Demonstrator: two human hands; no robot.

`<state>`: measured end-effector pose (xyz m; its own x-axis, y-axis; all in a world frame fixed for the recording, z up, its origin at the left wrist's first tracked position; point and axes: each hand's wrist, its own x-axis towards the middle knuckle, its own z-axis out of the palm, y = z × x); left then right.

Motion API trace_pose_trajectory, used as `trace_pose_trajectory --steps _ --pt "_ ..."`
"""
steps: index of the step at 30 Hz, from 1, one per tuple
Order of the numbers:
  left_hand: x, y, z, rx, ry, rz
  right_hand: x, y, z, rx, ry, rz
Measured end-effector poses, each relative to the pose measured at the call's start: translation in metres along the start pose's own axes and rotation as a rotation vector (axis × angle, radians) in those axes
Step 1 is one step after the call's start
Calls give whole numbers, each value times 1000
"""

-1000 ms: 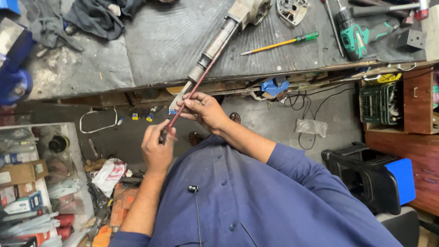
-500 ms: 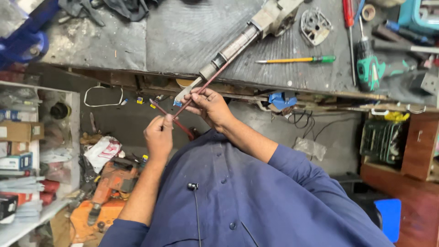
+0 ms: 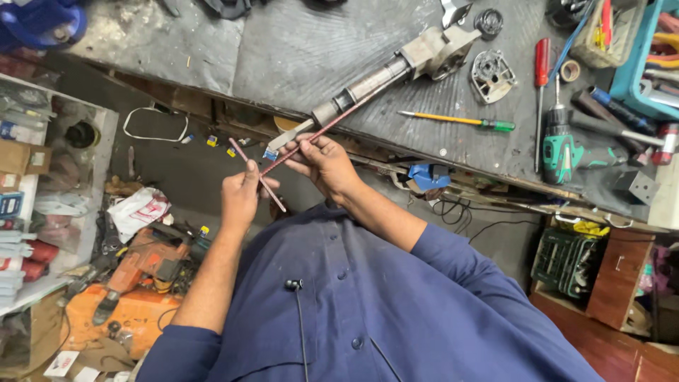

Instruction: The person disassembles a red angle grinder at a workbench, removing its gear housing and fan cover and unscrewing components with a screwdriver. They then hold the long motor shaft and run a file along it, working on the disassembled tool parts.

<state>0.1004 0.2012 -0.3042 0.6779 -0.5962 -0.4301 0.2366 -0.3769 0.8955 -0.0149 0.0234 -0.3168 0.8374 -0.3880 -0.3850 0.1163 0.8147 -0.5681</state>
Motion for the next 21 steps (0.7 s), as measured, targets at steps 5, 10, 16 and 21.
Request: trace_pose_trajectory --steps 5,10,16,21 --pt "-14 4 -19 383 293 502 3 6 5 34 47 -25" --pt "-15 7 -32 450 160 678 2 11 12 65 42 -76" --pt "-1 -10 -28 317 111 375 3 16 20 75 86 -104" --pt "-12 7 -46 605 202 788 5 20 18 81 100 -116"
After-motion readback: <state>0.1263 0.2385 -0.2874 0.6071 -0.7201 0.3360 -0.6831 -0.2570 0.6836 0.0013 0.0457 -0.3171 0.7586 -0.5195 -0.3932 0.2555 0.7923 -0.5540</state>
